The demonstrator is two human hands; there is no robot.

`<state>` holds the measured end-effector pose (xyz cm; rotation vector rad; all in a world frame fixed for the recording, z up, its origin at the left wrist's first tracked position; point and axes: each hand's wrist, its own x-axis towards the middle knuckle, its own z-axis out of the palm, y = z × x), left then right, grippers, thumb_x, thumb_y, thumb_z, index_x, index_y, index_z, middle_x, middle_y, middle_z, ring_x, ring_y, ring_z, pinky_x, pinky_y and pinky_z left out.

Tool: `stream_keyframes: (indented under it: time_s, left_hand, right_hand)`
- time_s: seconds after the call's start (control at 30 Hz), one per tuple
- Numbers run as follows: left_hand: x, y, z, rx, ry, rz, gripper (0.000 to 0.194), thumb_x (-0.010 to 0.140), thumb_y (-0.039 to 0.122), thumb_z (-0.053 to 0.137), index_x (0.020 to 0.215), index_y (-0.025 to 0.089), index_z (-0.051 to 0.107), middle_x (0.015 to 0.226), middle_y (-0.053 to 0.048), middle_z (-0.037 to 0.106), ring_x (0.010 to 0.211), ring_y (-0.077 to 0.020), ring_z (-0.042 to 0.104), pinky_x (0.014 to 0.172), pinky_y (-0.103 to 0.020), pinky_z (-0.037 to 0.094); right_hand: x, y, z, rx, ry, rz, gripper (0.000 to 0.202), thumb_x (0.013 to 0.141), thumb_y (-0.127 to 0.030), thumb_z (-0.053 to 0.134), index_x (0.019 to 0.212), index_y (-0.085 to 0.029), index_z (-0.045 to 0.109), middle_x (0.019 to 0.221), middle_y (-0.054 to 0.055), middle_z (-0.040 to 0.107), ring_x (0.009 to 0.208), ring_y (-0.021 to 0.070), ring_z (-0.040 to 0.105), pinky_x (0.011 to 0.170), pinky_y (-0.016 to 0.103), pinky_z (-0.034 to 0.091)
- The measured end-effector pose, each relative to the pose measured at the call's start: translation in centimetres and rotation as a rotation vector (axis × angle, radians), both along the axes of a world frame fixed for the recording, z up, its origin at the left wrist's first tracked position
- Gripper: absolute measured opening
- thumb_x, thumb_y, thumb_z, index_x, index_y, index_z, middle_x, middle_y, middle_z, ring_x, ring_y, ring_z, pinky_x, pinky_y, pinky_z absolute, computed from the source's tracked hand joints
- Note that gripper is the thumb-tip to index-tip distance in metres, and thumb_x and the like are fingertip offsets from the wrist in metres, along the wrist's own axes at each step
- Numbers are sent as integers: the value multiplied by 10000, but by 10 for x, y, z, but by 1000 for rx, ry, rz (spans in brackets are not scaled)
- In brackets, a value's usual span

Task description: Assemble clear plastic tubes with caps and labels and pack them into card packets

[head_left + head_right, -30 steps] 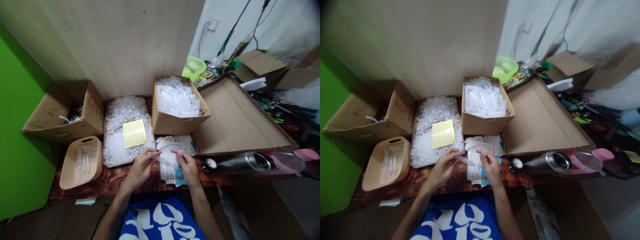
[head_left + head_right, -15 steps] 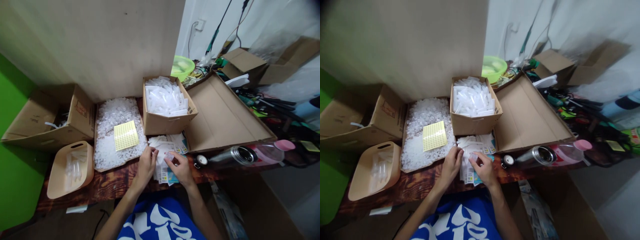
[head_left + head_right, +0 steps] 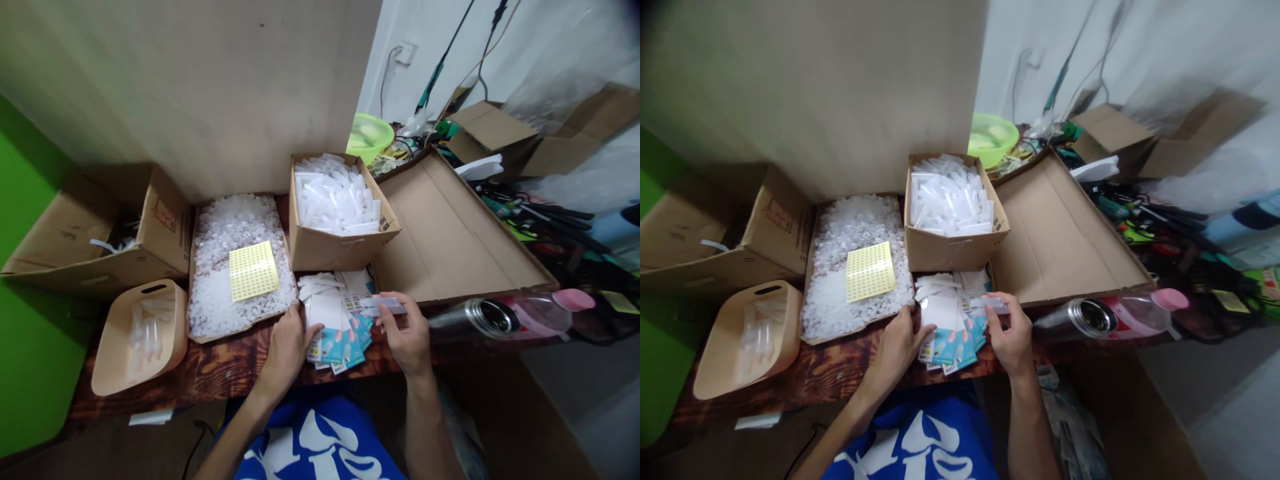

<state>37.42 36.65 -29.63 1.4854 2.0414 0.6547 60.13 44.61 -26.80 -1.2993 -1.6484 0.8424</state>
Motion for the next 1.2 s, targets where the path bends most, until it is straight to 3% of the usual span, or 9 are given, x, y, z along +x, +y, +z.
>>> stream_keyframes:
  time_s: [0.1, 0.23, 0.37, 0.5, 0.67, 0.8, 1.03, 1.1, 1.2]
  left_hand:
    - [3, -8, -6, -60, -105, -10, 248, 845, 282, 714, 1005, 174, 559, 921, -84, 690, 862, -258, 675, 756, -336, 484]
    - [-18, -19, -13, 17, -411, 143, 210, 838, 309, 690, 956, 201, 555, 874, -40, 692, 826, -227, 673, 727, -314, 493]
    - [-51, -33, -1, -41, -1014, 276, 407, 794, 500, 743, 943, 203, 510, 727, 6, 687, 608, -162, 635, 561, -238, 461]
    - [-69, -45, 17, -154, -1340, 274, 527, 655, 422, 898, 948, 180, 533, 666, 14, 695, 522, -120, 620, 509, -190, 447]
    - [-72, -48, 26, -217, -1355, 294, 511, 623, 366, 928, 921, 158, 569, 669, -19, 722, 515, -126, 641, 478, -186, 475]
    - [-75, -48, 30, -196, -1337, 351, 522, 611, 390, 930, 922, 152, 585, 662, -5, 703, 499, -108, 610, 472, -182, 467]
    - [-88, -47, 35, -128, -1239, 365, 522, 641, 461, 897, 952, 147, 619, 613, 54, 590, 488, -72, 520, 463, -159, 380]
    - [-91, -47, 37, -115, -1220, 318, 499, 659, 469, 882, 944, 158, 616, 614, 60, 575, 494, -72, 511, 466, -157, 362]
    - [-95, -47, 40, -110, -1180, 260, 462, 685, 479, 859, 915, 171, 603, 610, 64, 559, 483, -69, 483, 461, -159, 332]
  right_hand:
    - [-3, -1, 0, -2, 6, 20, 245, 943, -380, 632, 1120, -210, 643, 1038, 93, 741, 609, 165, 652, 583, 305, 567]
    - [-6, -2, 0, 0, 69, -19, 366, 940, -388, 632, 1258, -210, 601, 1068, 119, 730, 623, 178, 635, 572, 327, 560]
    - [-14, 3, -5, -55, 141, -35, 392, 927, -416, 648, 1252, -203, 593, 1019, 107, 713, 592, 165, 597, 560, 326, 541]
    - [-47, 5, -5, -234, 338, 54, 421, 907, -477, 664, 1219, -216, 556, 905, 64, 688, 560, 148, 564, 488, 277, 480]
    - [-93, -7, -9, -416, 652, 212, 462, 871, -483, 713, 1209, -272, 479, 742, -36, 629, 481, 108, 499, 448, 222, 391]
    - [-104, -18, -18, -456, 647, 310, 401, 862, -453, 743, 1143, -258, 535, 627, -65, 581, 484, 117, 512, 474, 227, 405]
    - [-92, -13, -7, -480, 436, 664, 295, 901, -475, 683, 916, -185, 731, 1036, 73, 650, 622, 128, 585, 537, 280, 479]
    - [-91, -7, -7, -480, 489, 545, 310, 876, -488, 712, 991, -203, 671, 956, 47, 650, 562, 115, 578, 499, 263, 468]
    - [-98, -1, -8, -430, 608, 218, 479, 789, -552, 786, 1033, -258, 496, 816, -11, 650, 471, 105, 537, 430, 230, 426]
